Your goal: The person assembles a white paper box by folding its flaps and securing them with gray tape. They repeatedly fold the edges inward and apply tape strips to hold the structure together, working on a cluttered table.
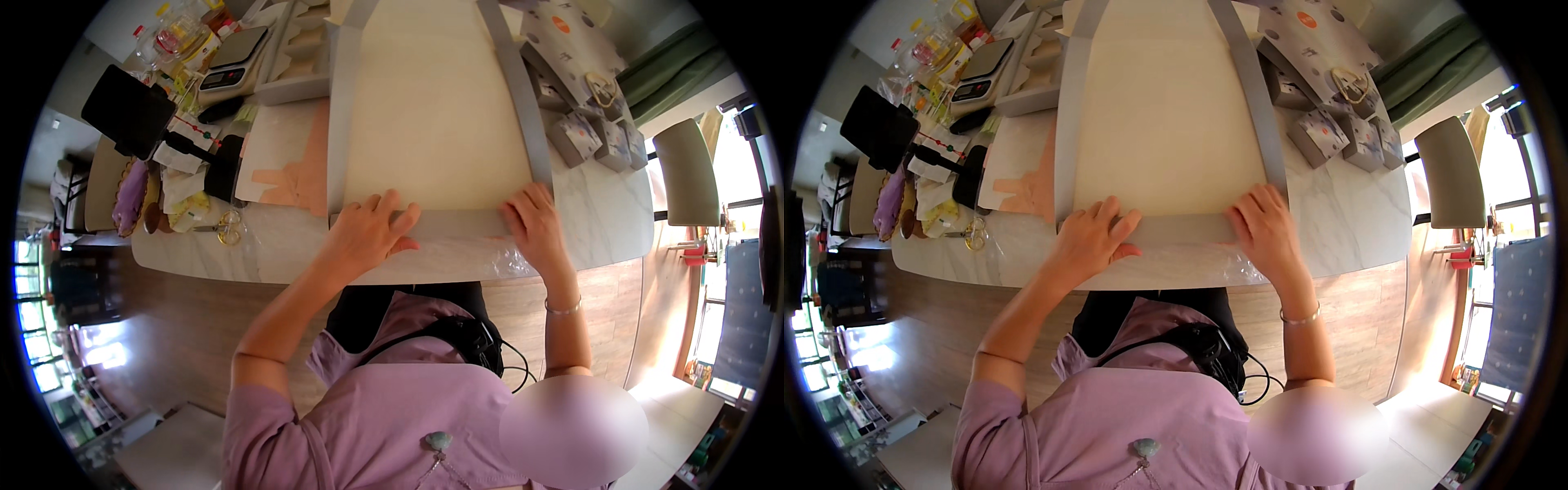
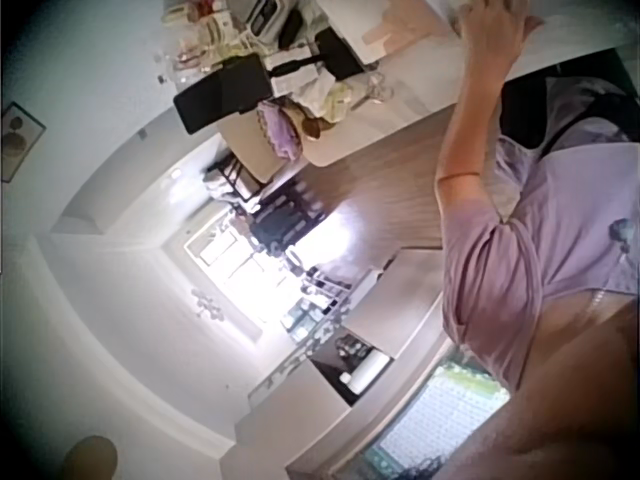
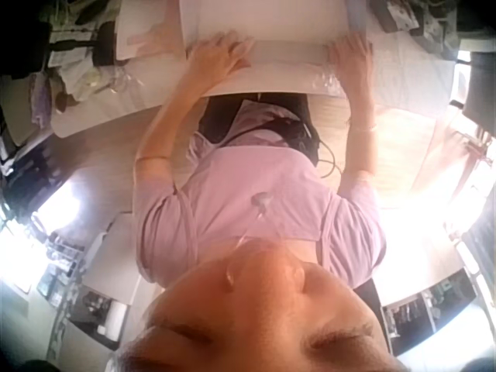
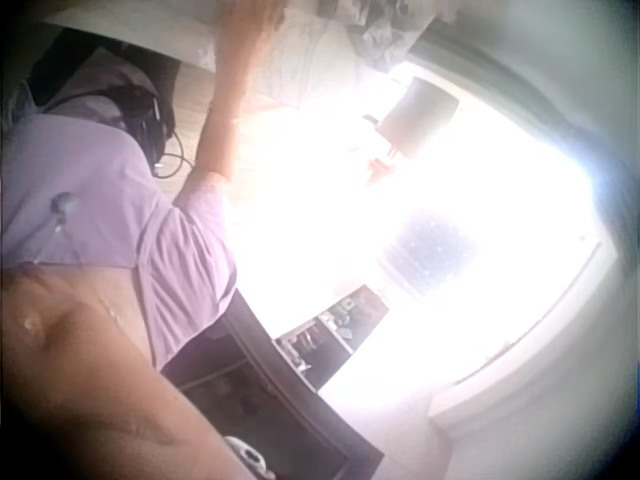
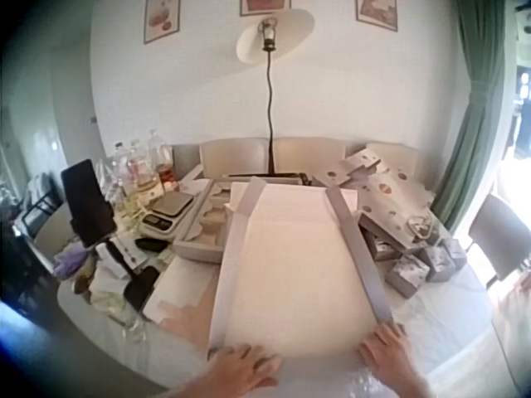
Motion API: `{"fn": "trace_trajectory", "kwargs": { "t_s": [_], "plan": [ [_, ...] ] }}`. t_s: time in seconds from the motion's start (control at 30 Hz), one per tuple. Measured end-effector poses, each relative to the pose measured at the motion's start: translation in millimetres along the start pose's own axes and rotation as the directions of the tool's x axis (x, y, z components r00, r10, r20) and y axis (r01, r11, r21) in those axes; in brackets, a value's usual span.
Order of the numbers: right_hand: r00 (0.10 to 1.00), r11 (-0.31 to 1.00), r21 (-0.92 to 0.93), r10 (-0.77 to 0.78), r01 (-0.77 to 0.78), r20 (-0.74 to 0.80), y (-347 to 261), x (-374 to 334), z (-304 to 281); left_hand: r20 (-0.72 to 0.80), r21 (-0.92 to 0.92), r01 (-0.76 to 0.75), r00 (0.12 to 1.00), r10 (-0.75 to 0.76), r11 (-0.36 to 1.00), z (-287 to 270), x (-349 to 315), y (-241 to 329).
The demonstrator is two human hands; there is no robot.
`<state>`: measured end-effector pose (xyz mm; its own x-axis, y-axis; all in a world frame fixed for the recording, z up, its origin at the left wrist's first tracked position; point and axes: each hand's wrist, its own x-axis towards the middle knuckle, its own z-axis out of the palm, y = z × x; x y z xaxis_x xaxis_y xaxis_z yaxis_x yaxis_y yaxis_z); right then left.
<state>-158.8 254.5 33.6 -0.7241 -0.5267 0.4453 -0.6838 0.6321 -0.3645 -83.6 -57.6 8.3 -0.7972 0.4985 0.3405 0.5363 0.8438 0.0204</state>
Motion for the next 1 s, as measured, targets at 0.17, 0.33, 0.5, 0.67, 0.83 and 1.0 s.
{"fn": "trace_trajectory", "kwargs": {
  "t_s": [0.17, 0.33, 0.5, 0.67, 0.83, 1.0],
  "plan": [
    [0.976, 0.999, -0.009, 0.050, -0.049, 0.212, 2.8, 12.4, 3.9, -0.007, -0.073, -0.016, 1.000, 0.016, 0.997, -0.3, 4.9, 1.0],
    [0.949, 0.992, 0.118, -0.006, -0.034, 0.316, 21.0, 18.8, 8.4, -0.095, 0.005, -0.095, 0.991, 0.095, 0.995, -9.2, 12.6, 1.8],
    [0.675, 0.948, 0.146, 0.089, -0.283, 0.732, -0.6, 52.4, -0.2, -0.068, 0.094, -0.085, 0.993, 0.092, 0.992, -5.2, 11.5, 5.7],
    [0.774, 0.873, 0.387, -0.019, -0.296, 0.633, -13.6, 44.5, 20.0, -0.094, 0.098, -0.144, 0.984, 0.154, 0.985, -1.2, 6.8, 12.1],
    [0.917, 0.941, 0.328, -0.054, -0.086, 0.395, -24.0, 27.9, 37.4, -0.053, 0.070, -0.136, 0.989, 0.140, 0.988, -5.3, 5.0, 18.4],
    [0.889, 0.977, 0.192, -0.008, -0.091, 0.459, -43.0, 24.5, 49.5, -0.106, 0.184, -0.133, 0.982, 0.154, 0.974, 4.4, -0.6, 23.6]
  ]
}}
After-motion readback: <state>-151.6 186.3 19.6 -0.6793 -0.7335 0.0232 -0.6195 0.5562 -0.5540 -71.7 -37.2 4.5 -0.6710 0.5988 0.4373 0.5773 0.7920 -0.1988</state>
